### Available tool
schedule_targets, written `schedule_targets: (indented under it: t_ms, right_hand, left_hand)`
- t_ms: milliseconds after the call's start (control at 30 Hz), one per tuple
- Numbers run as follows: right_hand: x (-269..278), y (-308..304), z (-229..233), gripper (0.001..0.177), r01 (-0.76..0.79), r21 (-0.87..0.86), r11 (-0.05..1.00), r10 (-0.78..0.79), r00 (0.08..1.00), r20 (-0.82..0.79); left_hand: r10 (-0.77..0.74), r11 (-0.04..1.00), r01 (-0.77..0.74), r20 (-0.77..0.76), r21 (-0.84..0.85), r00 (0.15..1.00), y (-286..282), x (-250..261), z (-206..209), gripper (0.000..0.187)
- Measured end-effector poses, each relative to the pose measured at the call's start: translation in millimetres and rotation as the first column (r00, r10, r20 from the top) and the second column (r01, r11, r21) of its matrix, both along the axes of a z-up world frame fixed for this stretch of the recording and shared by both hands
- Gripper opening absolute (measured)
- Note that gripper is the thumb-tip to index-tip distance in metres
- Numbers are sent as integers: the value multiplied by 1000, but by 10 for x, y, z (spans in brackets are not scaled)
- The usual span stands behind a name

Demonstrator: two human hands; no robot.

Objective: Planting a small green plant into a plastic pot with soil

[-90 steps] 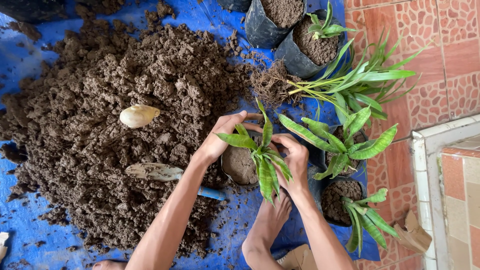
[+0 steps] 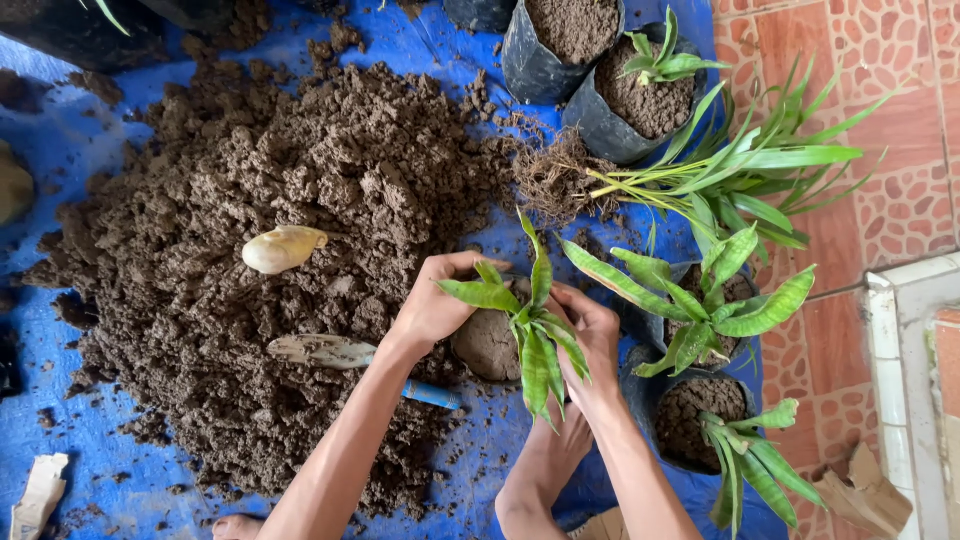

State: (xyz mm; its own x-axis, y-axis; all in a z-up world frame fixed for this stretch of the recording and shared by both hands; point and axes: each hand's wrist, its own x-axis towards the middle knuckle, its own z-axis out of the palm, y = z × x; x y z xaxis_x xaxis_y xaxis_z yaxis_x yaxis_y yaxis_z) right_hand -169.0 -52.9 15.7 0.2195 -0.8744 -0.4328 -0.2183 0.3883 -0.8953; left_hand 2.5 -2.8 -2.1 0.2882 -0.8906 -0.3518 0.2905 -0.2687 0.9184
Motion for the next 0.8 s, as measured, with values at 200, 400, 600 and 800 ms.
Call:
schedule_targets:
  t_ms: [200, 400, 600, 800]
  right_hand:
    - [-102, -20, -171, 9, -13, -26, 1000, 12, 999, -47]
    - [5, -13, 10, 12, 19, 51, 999, -16, 999, -50]
    - [1, -50, 5, 12, 9, 22, 1000, -7, 998, -60]
    - [32, -5, 21, 14, 36, 33, 999, -34, 999, -38]
  left_hand:
    - [20, 1000, -20, -53, -4, 998, -44, -46, -222, 20]
    - [-53, 996, 61, -118, 64, 992, -67, -13, -270, 25]
    - [-70, 993, 80, -123, 81, 990, -107, 3, -325, 31]
    - [-60, 998, 66, -191, 22, 980, -13, 57, -280, 34]
